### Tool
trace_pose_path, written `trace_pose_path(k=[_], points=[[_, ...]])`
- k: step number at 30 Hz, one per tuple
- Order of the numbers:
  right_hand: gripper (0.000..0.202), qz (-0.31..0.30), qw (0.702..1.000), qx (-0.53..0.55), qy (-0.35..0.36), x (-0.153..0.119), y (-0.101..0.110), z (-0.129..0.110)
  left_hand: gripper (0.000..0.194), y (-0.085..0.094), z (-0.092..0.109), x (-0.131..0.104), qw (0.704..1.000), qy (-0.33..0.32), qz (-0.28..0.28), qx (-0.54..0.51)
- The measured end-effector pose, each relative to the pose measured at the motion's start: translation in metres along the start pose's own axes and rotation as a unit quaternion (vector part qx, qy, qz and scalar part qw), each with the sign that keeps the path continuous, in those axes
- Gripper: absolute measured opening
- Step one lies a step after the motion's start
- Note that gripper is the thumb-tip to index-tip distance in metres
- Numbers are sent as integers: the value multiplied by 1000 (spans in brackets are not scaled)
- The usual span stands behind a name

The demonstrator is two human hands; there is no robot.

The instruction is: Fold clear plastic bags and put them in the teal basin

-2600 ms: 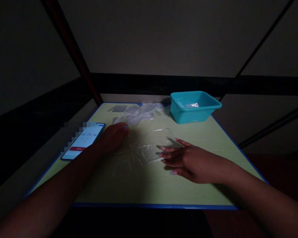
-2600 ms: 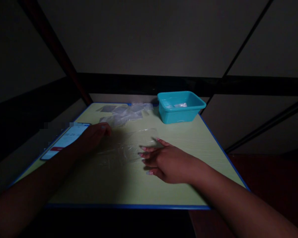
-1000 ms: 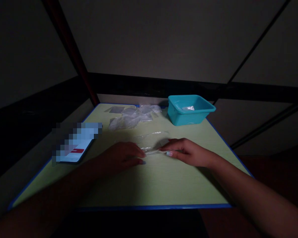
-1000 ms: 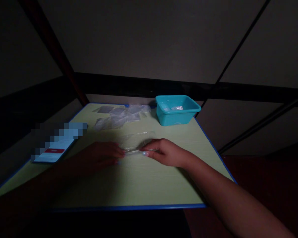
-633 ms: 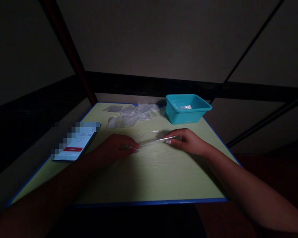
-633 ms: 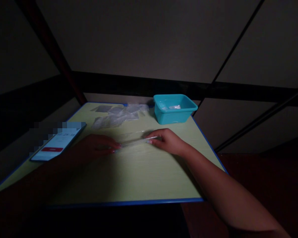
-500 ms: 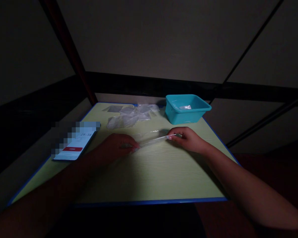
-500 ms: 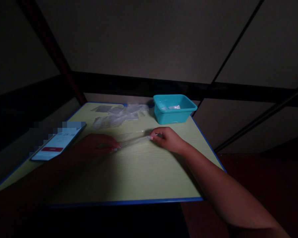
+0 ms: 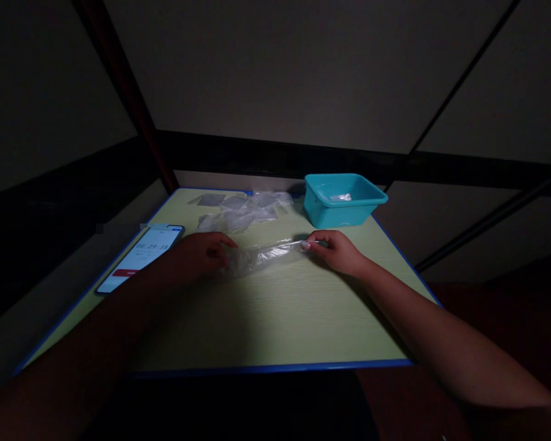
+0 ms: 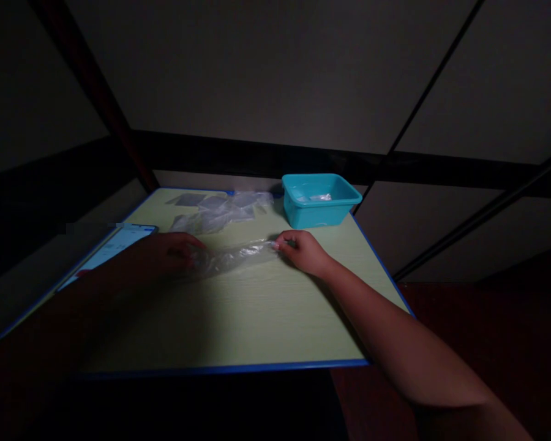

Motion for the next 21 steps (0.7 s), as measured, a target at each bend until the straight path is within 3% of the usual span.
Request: trace_pose_path(k=[9,13,21], points=[[36,22,999,-3,-25,9,-7,9,16,6,-18,1,998,50,23,-27],[37,34,999,-12,-40,11,-5,17,18,7,-20,2,998,38,29,-40],[25,59,993,-73,-79,16,-4,28,22,11,-23,7,997,58,40,40]])
Point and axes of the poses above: each hand's wrist, its own x-axis towards the middle knuckle, its own y-axis out of the back of the hand, z = x × y, the point moved 8 cm from there along x, towards the middle knuckle, and after that the axes turned 9 degrees about -y, right-handed, at the moved point
